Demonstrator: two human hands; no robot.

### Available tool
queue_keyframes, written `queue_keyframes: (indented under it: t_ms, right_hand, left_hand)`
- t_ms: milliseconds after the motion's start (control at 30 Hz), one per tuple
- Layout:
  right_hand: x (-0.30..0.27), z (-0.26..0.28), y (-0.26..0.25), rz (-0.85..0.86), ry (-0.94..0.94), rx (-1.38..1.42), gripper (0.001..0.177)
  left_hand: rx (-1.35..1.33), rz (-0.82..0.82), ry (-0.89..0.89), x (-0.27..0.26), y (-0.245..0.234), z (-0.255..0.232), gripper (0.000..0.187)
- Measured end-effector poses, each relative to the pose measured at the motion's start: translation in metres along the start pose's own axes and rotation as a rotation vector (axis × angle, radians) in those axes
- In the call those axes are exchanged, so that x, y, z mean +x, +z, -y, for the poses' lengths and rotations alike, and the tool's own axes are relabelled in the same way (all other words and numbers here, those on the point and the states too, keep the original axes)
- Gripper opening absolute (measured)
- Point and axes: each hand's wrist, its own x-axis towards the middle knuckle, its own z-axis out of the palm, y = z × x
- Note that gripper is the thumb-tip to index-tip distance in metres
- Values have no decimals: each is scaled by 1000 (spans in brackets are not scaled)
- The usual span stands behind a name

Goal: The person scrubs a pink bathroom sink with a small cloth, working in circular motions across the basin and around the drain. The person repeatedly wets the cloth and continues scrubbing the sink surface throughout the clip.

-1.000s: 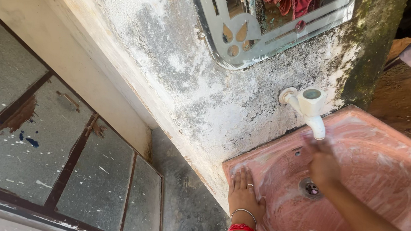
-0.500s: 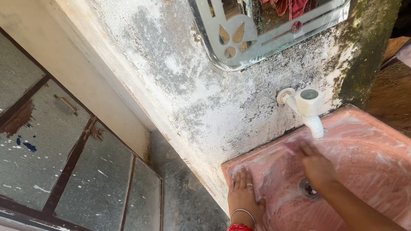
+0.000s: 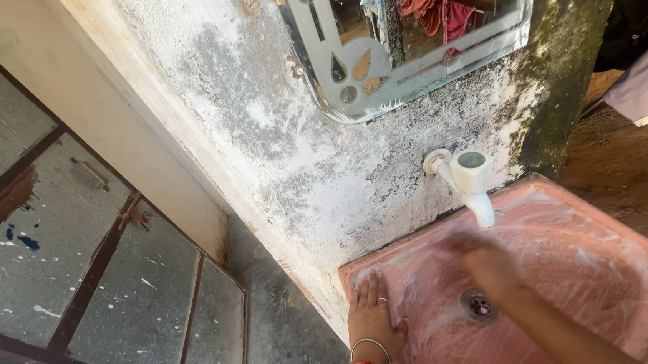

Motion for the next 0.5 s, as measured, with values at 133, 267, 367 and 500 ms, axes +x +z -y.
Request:
queue_keyframes:
  t_ms: [133, 267, 367, 500]
  right_hand:
    - [1, -62, 3, -200, 414, -101, 50]
    - [9, -51, 18, -113, 478, -8, 42]
    - [7, -29, 30, -1, 210, 140, 49]
    - [-5, -51, 31, -539, -260, -52, 83]
  left_hand:
    - [-10, -6, 3, 0, -2, 2, 100]
    - [-36, 19, -22, 0, -2, -2, 100]
    - [-35, 6, -22, -1, -2, 0, 101]
    - [-30, -43, 11, -2, 0, 1, 101]
